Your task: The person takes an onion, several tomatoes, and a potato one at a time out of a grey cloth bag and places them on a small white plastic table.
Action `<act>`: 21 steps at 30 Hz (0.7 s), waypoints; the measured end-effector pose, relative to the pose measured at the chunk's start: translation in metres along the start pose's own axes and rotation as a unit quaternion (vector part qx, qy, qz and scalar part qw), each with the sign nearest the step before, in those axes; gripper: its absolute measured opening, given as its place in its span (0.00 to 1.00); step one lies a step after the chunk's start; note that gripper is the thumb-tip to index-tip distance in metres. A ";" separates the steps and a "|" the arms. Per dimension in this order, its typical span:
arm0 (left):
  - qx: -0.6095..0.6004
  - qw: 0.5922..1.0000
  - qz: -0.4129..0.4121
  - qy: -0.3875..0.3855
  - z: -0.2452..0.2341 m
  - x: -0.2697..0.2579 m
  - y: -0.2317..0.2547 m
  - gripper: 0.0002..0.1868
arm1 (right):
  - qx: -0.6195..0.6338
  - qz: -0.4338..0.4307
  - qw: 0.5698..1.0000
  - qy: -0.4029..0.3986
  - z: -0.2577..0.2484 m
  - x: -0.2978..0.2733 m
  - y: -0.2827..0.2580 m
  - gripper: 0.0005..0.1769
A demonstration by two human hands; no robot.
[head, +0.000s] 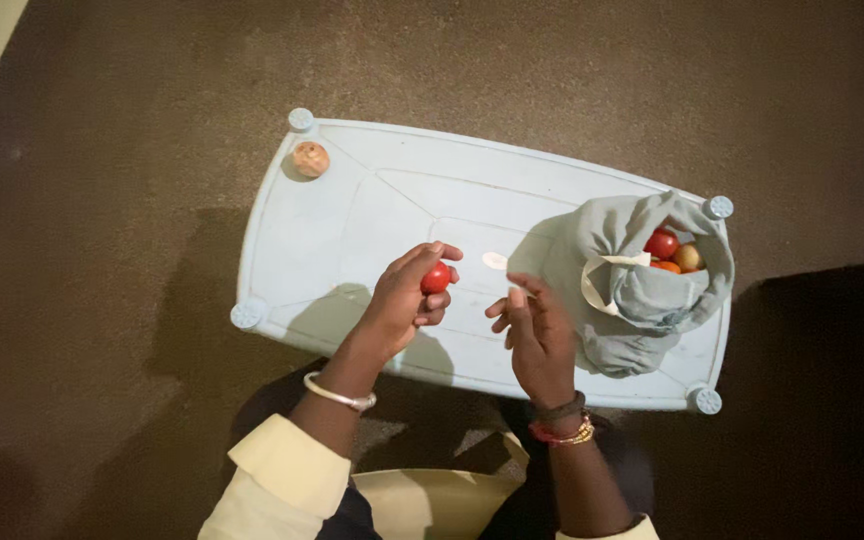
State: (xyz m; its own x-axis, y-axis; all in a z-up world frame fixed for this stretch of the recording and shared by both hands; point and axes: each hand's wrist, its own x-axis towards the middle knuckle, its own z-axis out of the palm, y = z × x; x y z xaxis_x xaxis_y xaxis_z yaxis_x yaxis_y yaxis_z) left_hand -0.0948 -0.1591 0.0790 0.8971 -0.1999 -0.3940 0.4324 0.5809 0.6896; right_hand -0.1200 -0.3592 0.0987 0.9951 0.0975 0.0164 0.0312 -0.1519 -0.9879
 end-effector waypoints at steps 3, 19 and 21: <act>0.014 0.997 0.004 -0.080 0.006 0.002 0.002 0.26 | 0.112 0.123 0.986 0.009 -0.005 0.009 0.018 0.28; 0.261 0.958 0.099 -0.069 0.041 0.010 0.000 0.16 | 0.201 0.155 0.964 -0.083 -0.004 0.034 0.007 0.36; 0.251 0.962 0.088 -0.055 0.041 0.009 0.001 0.16 | 0.208 0.156 0.961 -0.095 -0.004 0.035 0.006 0.36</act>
State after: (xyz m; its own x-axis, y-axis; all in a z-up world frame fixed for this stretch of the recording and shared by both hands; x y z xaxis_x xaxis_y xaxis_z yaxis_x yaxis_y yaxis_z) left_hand -0.0830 -0.1930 0.1013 0.9528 -0.2315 -0.1963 0.2373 0.1648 0.9574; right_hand -0.0850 -0.3606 0.0937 0.9135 0.2946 -0.2805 -0.3459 0.1996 -0.9168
